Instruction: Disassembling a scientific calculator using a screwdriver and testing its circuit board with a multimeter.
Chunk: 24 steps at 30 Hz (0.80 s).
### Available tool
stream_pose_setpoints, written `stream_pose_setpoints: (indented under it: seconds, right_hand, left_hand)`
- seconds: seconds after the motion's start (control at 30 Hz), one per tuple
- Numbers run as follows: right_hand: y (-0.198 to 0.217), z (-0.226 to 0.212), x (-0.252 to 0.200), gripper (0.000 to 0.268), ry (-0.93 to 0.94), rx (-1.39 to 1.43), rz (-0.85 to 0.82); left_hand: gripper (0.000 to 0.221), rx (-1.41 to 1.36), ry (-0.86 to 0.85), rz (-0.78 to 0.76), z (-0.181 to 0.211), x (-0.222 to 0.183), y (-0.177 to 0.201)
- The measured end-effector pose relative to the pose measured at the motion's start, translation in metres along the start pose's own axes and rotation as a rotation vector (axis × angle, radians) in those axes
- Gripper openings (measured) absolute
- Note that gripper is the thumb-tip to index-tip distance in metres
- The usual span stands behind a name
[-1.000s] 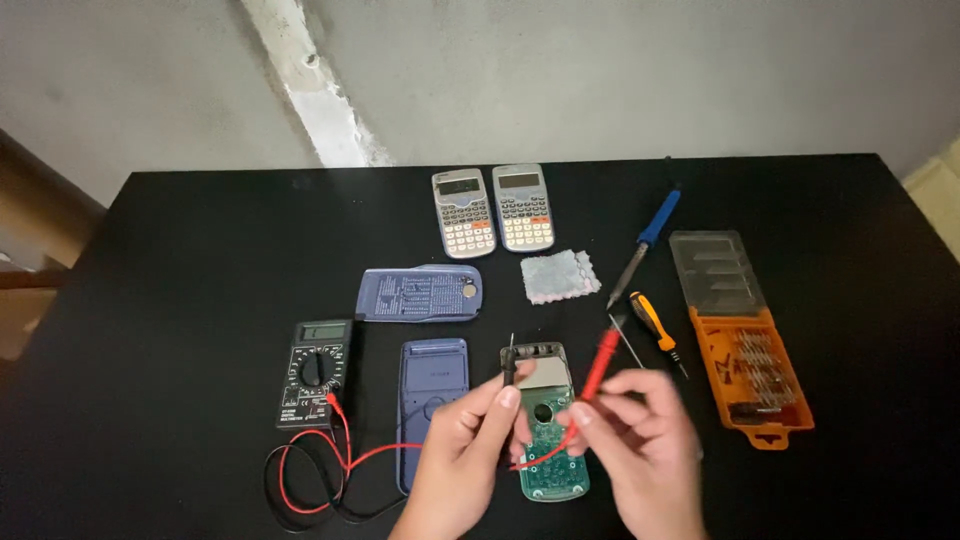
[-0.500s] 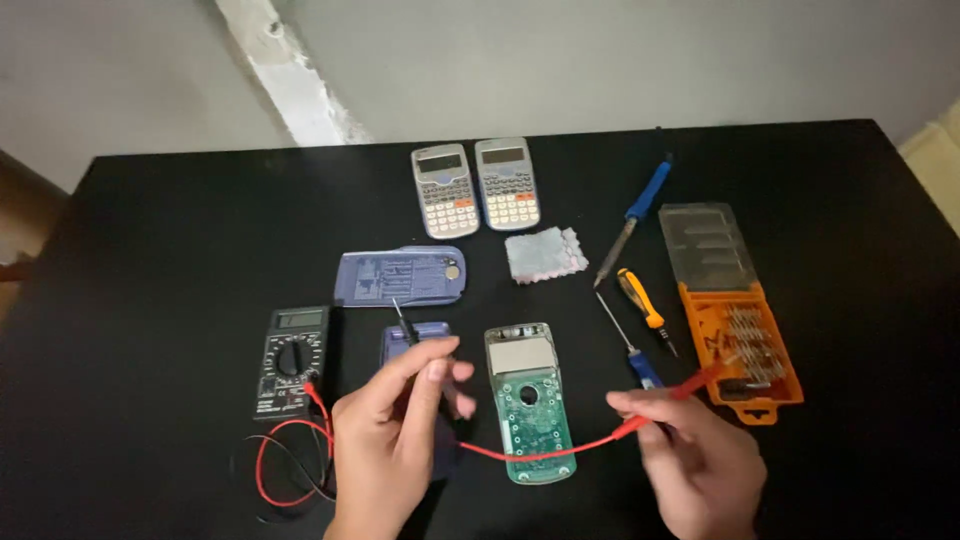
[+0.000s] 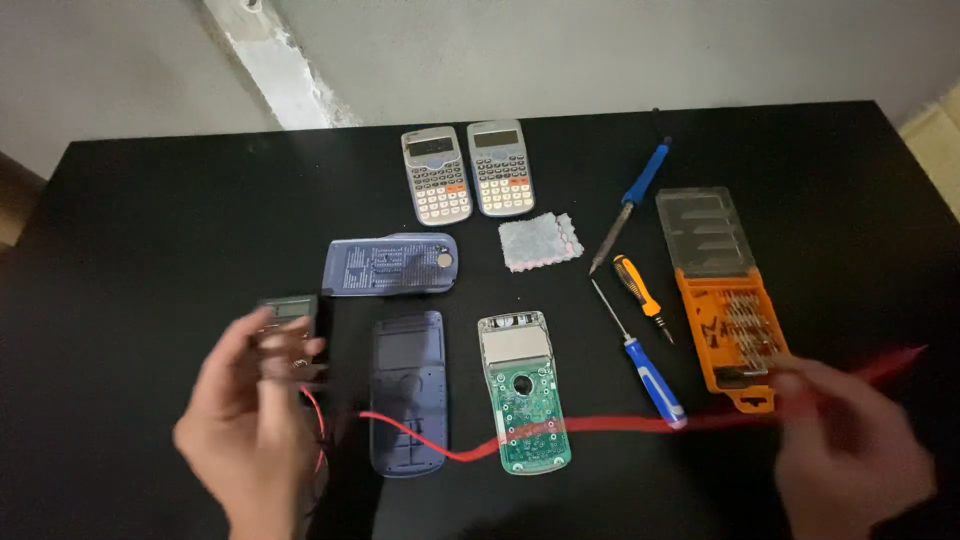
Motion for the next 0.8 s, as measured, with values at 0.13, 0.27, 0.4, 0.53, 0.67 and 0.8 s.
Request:
stream_pose_setpoints:
  seconds: [0.13,0.27,0.4,0.53,0.67,0.8]
  right_hand:
    - [-0.001,0.002,-0.005,0.016,0.129,0.004,0.093]
    - [-0.032,0.030,-0.010,0.024,0.313,0.268,-0.120]
    - [-0.072,-0.006,-0.030,0.013,0.211,0.760,-0.241]
    - [-0.087,-0.017,-0.041,0.017,-0.030,0.812,-0.385]
    - [-0.099,-0.004,-0.036,0.035,-0.122,0.898,-0.565]
    - [-0.107,-0.003,-0.034,0.029,-0.155,0.903,-0.579]
  left_hand:
    - [0.030,0.010,0.062,0.033,-0.008,-0.004,0.004]
    - [0.025,0.135,-0.227,-0.191,0.012,-0.013,-0.021]
    - [0.022,-0.189,-0.229,-0.390,0.018,-0.032,-0.054]
    - [0.017,-0.473,0.123,-0.526,-0.014,-0.054,-0.072]
    - [0.024,-0.614,0.265,-0.591,-0.032,-0.069,-0.077]
    - [0.022,-0.589,0.272,-0.597,-0.026,-0.068,-0.077]
Point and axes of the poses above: each hand's wrist, its own x-axis towards the middle knuckle, its own y-axis out of the back of the hand, z = x × y, the point moved 2 cm from there along x, towards the middle knuckle, and after that the axes turned 5 degrees about -y, right-handed, at the moved point
